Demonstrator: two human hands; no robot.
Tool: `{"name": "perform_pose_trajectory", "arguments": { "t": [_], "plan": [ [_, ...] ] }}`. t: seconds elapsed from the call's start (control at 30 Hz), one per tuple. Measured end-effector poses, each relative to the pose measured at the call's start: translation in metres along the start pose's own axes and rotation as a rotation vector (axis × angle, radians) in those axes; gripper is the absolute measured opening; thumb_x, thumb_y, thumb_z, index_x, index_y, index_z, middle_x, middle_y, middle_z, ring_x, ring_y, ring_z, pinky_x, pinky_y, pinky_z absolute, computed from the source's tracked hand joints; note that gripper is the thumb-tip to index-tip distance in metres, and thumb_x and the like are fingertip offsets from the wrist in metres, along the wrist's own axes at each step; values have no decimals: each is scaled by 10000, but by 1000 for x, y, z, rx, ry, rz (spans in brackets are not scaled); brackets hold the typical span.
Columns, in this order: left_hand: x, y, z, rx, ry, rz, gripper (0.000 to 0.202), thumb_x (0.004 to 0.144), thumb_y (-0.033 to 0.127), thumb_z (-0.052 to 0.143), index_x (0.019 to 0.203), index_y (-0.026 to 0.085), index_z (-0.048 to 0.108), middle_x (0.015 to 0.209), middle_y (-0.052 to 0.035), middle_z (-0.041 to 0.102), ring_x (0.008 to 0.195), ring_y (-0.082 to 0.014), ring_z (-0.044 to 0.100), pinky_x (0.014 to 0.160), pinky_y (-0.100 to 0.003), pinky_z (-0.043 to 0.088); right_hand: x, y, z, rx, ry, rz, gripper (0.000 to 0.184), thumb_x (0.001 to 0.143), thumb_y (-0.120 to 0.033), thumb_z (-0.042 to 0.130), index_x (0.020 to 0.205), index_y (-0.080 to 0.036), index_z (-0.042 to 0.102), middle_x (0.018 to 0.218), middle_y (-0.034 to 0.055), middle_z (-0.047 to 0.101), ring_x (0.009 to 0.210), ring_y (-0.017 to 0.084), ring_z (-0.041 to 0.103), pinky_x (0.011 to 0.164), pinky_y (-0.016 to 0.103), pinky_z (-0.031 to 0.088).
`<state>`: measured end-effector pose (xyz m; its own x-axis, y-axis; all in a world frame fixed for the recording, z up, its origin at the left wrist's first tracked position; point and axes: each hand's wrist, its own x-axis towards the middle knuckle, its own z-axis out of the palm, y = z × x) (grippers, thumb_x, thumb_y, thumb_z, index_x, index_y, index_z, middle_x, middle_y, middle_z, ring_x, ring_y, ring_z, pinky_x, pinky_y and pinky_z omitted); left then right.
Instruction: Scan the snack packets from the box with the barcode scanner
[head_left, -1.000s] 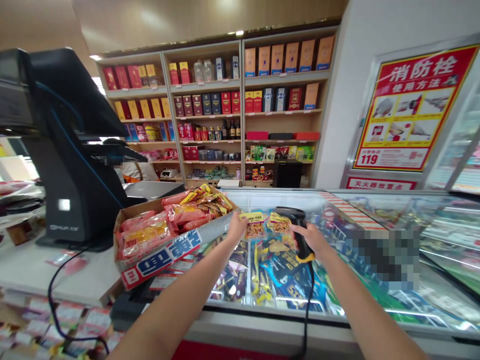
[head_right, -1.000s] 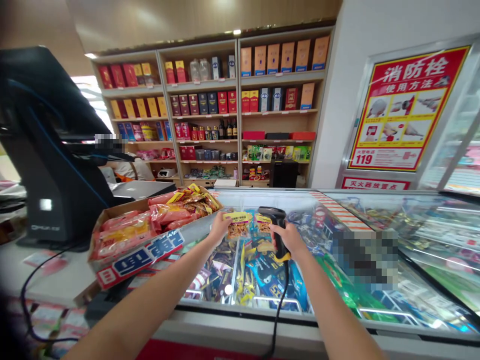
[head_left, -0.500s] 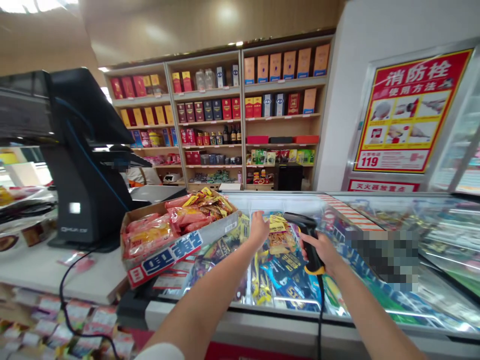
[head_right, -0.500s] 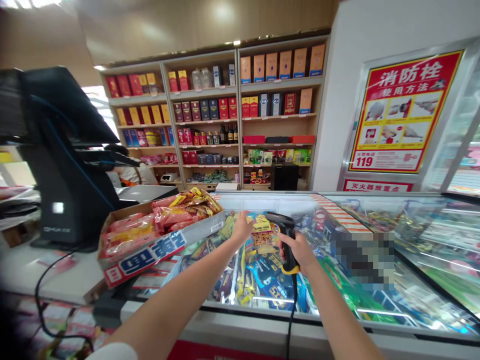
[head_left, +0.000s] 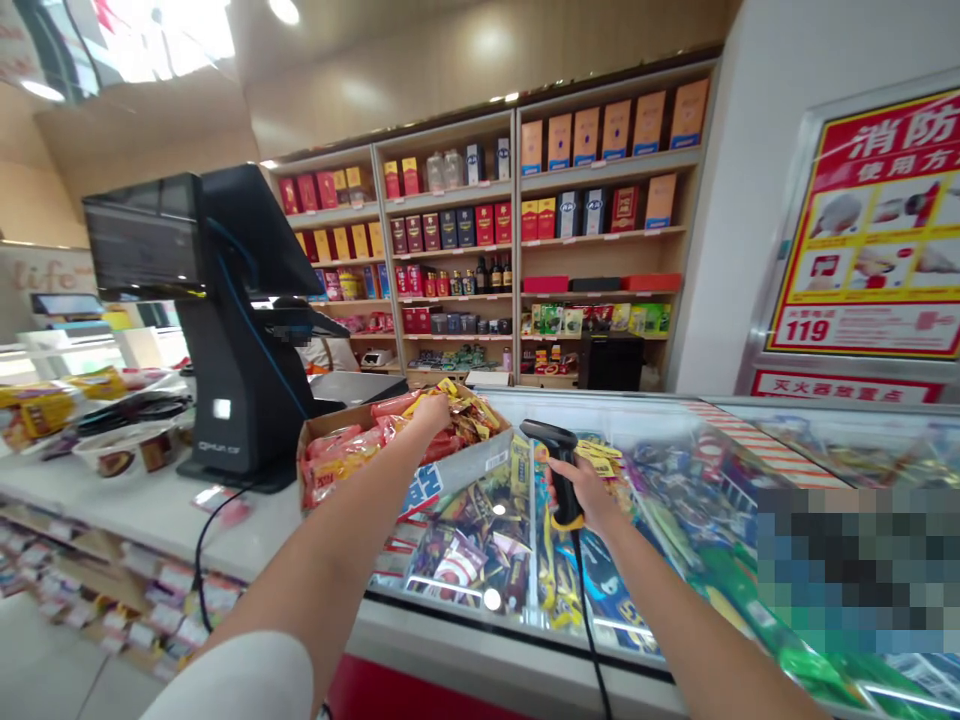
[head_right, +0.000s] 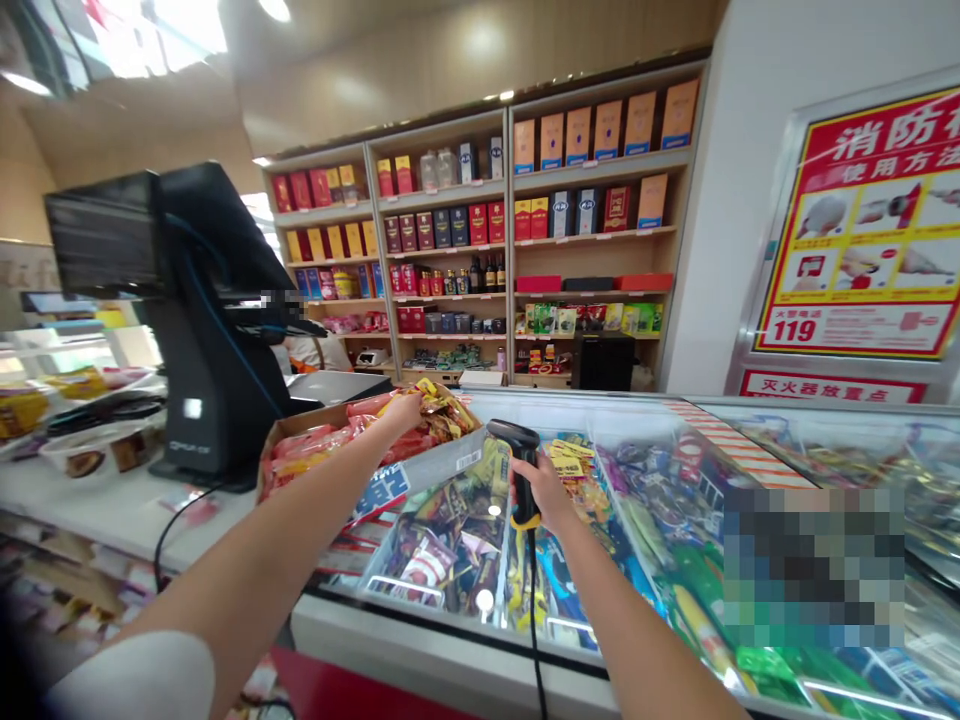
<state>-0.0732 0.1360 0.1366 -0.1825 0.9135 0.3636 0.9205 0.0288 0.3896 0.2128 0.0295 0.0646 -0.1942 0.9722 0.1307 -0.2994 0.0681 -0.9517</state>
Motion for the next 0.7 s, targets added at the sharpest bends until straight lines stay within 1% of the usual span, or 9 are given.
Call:
{"name": "perform_pose_trajectory", "arguments": {
  "t": [0.13, 0.27, 0.33, 0.4, 0.5, 0.57, 0.6, 0.63, 0.7],
  "plan": [
    [8, -2, 10, 97, -64, 16, 194, 746, 111, 677, 927, 61, 627, 1005, -199, 675, 1061, -325, 606, 954, -406, 412, 1, 19, -7, -65, -43, -14, 251, 679, -377, 695, 680, -185, 534, 517, -34, 546, 388, 108, 488, 385, 248, 419],
    [10, -3, 12, 111, -69, -36, 200, 817, 154, 600, 999, 85, 645, 1060, -216, 673, 1060, -329, 620, 912, -421, 446, -2, 23, -13, -80, -46, -29, 246, 699, -387, 678, 667, -182, 544, 515, -28, 545, 405, 112, 494, 396, 250, 427],
    [10, -5, 5, 88, -59, -53, 198, 847, 170, 558, 1004, 100, 656, 1059, -207, 682, 1040, -311, 632, 895, -410, 454, -4, 19, -13, -69, -32, -43, 257, 699, -396, 684, 665, -180, 548, 506, -27, 540, 406, 111, 492, 396, 247, 428],
    [9, -4, -7, 48, -25, -69, 200, 866, 182, 527, 989, 111, 669, 1059, -199, 689, 1034, -300, 638, 886, -394, 459, -5, 15, -12, -44, -8, -63, 268, 688, -402, 703, 680, -179, 555, 524, -25, 551, 411, 110, 496, 395, 245, 433],
    [3, 5, -27, -20, 91, -98, 216, 885, 203, 500, 996, 134, 672, 1088, -170, 691, 1056, -281, 634, 879, -361, 470, -7, 11, -13, -2, 23, -81, 288, 664, -403, 734, 715, -178, 562, 570, -21, 576, 419, 108, 505, 391, 245, 443],
    [-10, 17, -34, -198, 160, -117, 205, 892, 226, 499, 993, 149, 661, 1058, -124, 700, 998, -244, 655, 836, -326, 498, -8, 11, -15, 11, 9, -81, 293, 669, -409, 732, 717, -174, 564, 575, -17, 578, 418, 108, 506, 390, 245, 446],
    [-19, 24, -35, -362, 166, -123, 189, 888, 239, 511, 979, 152, 652, 1016, -100, 704, 936, -223, 669, 796, -312, 517, -8, 11, -16, 11, -3, -82, 292, 676, -411, 728, 717, -171, 566, 576, -14, 578, 419, 108, 507, 391, 246, 447],
    [-30, 32, -34, -586, 150, -138, 170, 881, 254, 527, 959, 154, 640, 959, -74, 703, 855, -199, 678, 746, -303, 533, -8, 10, -16, 11, -15, -84, 289, 684, -410, 724, 718, -169, 569, 582, -11, 582, 422, 108, 509, 394, 245, 448],
    [-55, 44, -24, -1015, 39, -133, 156, 841, 299, 592, 893, 154, 619, 852, -38, 681, 729, -169, 667, 663, -303, 551, -9, 9, -17, 7, -37, -91, 282, 697, -403, 723, 720, -165, 576, 598, -5, 589, 432, 107, 515, 402, 244, 452]
  ]
}}
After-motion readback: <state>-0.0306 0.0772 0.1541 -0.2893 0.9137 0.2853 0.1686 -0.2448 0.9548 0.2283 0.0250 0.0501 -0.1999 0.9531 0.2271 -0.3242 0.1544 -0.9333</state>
